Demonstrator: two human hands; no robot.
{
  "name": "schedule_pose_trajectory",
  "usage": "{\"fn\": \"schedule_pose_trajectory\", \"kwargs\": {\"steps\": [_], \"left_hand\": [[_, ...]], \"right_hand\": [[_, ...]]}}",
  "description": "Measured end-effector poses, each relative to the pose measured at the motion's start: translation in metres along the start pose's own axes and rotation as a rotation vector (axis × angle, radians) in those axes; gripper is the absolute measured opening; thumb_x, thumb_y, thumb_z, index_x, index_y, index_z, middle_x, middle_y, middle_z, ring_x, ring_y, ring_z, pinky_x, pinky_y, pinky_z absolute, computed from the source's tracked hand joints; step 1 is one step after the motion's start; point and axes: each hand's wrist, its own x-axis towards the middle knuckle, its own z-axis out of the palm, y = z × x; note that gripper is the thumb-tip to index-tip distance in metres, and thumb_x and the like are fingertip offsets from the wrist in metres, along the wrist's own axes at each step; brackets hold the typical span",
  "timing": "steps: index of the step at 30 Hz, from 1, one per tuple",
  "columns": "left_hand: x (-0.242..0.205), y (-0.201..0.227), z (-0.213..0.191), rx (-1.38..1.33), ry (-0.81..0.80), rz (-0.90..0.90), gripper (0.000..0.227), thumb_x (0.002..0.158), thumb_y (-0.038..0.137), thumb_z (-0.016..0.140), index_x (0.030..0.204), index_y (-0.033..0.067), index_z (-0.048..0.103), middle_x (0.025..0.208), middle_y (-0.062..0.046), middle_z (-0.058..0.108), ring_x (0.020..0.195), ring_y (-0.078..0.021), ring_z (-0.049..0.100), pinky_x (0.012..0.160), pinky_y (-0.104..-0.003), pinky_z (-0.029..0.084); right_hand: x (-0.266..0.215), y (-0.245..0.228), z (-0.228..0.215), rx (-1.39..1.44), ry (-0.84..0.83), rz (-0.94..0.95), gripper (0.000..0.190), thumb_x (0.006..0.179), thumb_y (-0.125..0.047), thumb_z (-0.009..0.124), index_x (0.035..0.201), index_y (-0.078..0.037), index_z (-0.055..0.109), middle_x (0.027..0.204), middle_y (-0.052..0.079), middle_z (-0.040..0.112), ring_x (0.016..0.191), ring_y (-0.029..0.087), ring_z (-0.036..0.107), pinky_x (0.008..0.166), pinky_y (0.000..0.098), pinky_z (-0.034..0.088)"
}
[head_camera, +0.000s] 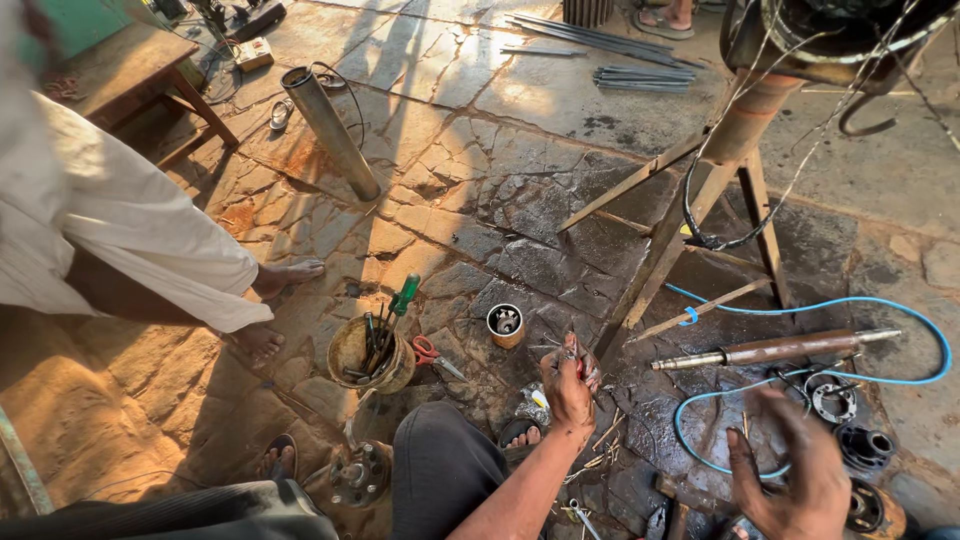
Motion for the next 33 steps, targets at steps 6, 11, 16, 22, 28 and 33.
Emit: {"fn": "schedule_pose_trajectory", "kwargs": {"steps": [6,11,16,22,28,33], "left_hand": [[-0.005,0.007,0.004,0.432,-0.142,0.265,0.033,0.106,0.037,0.059,0.099,0.0046,0.054,0.076,-0.005,0.05,0.06,-0.0136,0.047,0.05,-0.031,0.039],[-0.001,0.007,0.005,-0.006,-0.049,-0.028,0.045,0.107,0.037,0.062,0.085,0.0045,0.042,0.071,-0.009,0.049,0.056,-0.0165,0.046,0.049,-0.032,0.035],[0.0,-0.003,-0.003,-0.018,0.083,-0.101,0.028,0.097,0.033,0.061,0.095,0.0089,0.048,0.072,-0.007,0.052,0.056,-0.0162,0.047,0.05,-0.034,0.038],[0.005,-0.013,-0.016,-0.002,0.023,-0.071,0.026,0.099,0.03,0.057,0.101,0.0071,0.046,0.076,-0.008,0.054,0.059,-0.0172,0.05,0.053,-0.035,0.042],[-0.004,0.009,0.005,0.06,-0.104,-0.04,0.038,0.105,0.035,0.058,0.081,0.0074,0.048,0.066,-0.003,0.047,0.053,-0.0136,0.045,0.05,-0.031,0.036],[-0.018,0.034,0.033,0.185,-0.151,-0.031,0.042,0.1,0.03,0.066,0.071,0.0067,0.049,0.062,0.0,0.045,0.052,-0.0107,0.042,0.047,-0.029,0.031]], "right_hand": [[-0.001,0.035,0.016,-0.233,-1.006,0.271,0.058,0.084,-0.042,0.075,0.135,-0.018,0.064,0.114,0.015,0.075,0.107,0.031,0.074,0.096,0.0409,0.058],[-0.017,0.046,0.024,-0.228,-1.33,0.13,0.063,0.087,-0.046,0.068,0.144,-0.024,0.057,0.115,0.01,0.073,0.11,0.029,0.07,0.098,0.0403,0.055],[-0.016,0.04,0.021,-0.173,-1.253,0.062,0.063,0.091,-0.05,0.064,0.144,-0.016,0.056,0.125,0.012,0.069,0.112,0.031,0.067,0.096,0.0423,0.054],[-0.012,0.039,0.021,-0.258,-1.318,0.117,0.064,0.092,-0.053,0.06,0.145,-0.019,0.054,0.125,0.009,0.069,0.115,0.029,0.066,0.099,0.0403,0.054],[-0.016,0.043,0.022,-0.209,-1.286,0.113,0.06,0.092,-0.052,0.063,0.141,-0.017,0.059,0.123,0.011,0.071,0.114,0.031,0.067,0.098,0.0421,0.053],[-0.015,0.041,0.02,-0.181,-1.29,0.095,0.056,0.093,-0.045,0.065,0.14,-0.015,0.059,0.12,0.012,0.071,0.111,0.032,0.067,0.096,0.0429,0.054]]}}
